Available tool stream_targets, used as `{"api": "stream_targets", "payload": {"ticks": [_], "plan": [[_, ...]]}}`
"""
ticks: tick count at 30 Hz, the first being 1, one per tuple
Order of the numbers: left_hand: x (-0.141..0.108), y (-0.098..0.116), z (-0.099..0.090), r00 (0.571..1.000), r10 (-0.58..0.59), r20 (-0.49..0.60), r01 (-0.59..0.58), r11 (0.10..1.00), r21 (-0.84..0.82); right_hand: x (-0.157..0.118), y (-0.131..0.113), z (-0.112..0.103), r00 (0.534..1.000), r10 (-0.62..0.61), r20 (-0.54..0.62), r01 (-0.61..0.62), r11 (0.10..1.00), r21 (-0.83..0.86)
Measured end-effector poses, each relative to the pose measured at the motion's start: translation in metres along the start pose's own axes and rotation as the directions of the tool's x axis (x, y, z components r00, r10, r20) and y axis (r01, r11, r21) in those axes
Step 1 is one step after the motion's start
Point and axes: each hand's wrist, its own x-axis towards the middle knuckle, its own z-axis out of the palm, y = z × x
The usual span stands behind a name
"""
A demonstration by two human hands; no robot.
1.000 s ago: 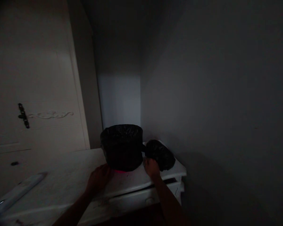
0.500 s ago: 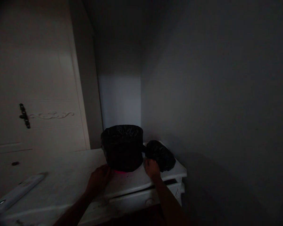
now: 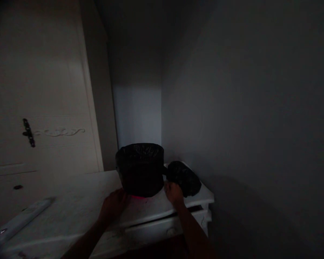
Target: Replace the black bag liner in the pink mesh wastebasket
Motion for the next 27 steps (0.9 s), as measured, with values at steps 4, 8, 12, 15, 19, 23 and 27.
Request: {"api": "stream_targets", "payload": {"ticks": [4, 8, 12, 15, 19, 23, 27], "plan": [[-0.0007, 0.0003, 0.0001, 1.0, -0.021, -0.01, 0.021, 0.999, -0.031, 0.0013, 0.0012, 0.0022, 1.0, 0.0, -0.009, 0.0, 1.0, 0.008], [-0.0017, 0.0016, -0.0021, 1.0, -0.002, -0.006, 0.002, 1.0, 0.004, 0.002, 0.002, 0.0036, 1.0, -0.001, -0.005, 0.001, 1.0, 0.019], [-0.0019, 0.0016, -0.0034, 1.0, 0.006, 0.011, -0.006, 1.0, 0.025, 0.0025, 0.0024, 0.0037, 1.0, 0.005, -0.004, -0.005, 1.0, 0.01], [-0.0021, 0.0016, -0.0033, 1.0, -0.006, 0.015, 0.006, 1.0, 0.003, 0.0029, 0.0026, 0.0037, 1.0, -0.004, 0.0, 0.004, 1.0, 0.023], [-0.0029, 0.0023, -0.0041, 1.0, -0.03, 0.001, 0.03, 0.999, -0.04, 0.003, 0.002, 0.0033, 1.0, -0.003, 0.0, 0.003, 0.999, 0.041], [-0.004, 0.0038, -0.0068, 1.0, -0.025, 0.017, 0.025, 0.999, -0.026, 0.0019, 0.0008, 0.0017, 1.0, -0.018, -0.011, 0.018, 0.999, 0.05], [-0.0044, 0.0051, -0.0088, 1.0, -0.01, 0.024, 0.011, 1.0, -0.022, 0.0012, 0.0012, 0.0013, 1.0, -0.026, -0.007, 0.026, 0.999, 0.031]]}}
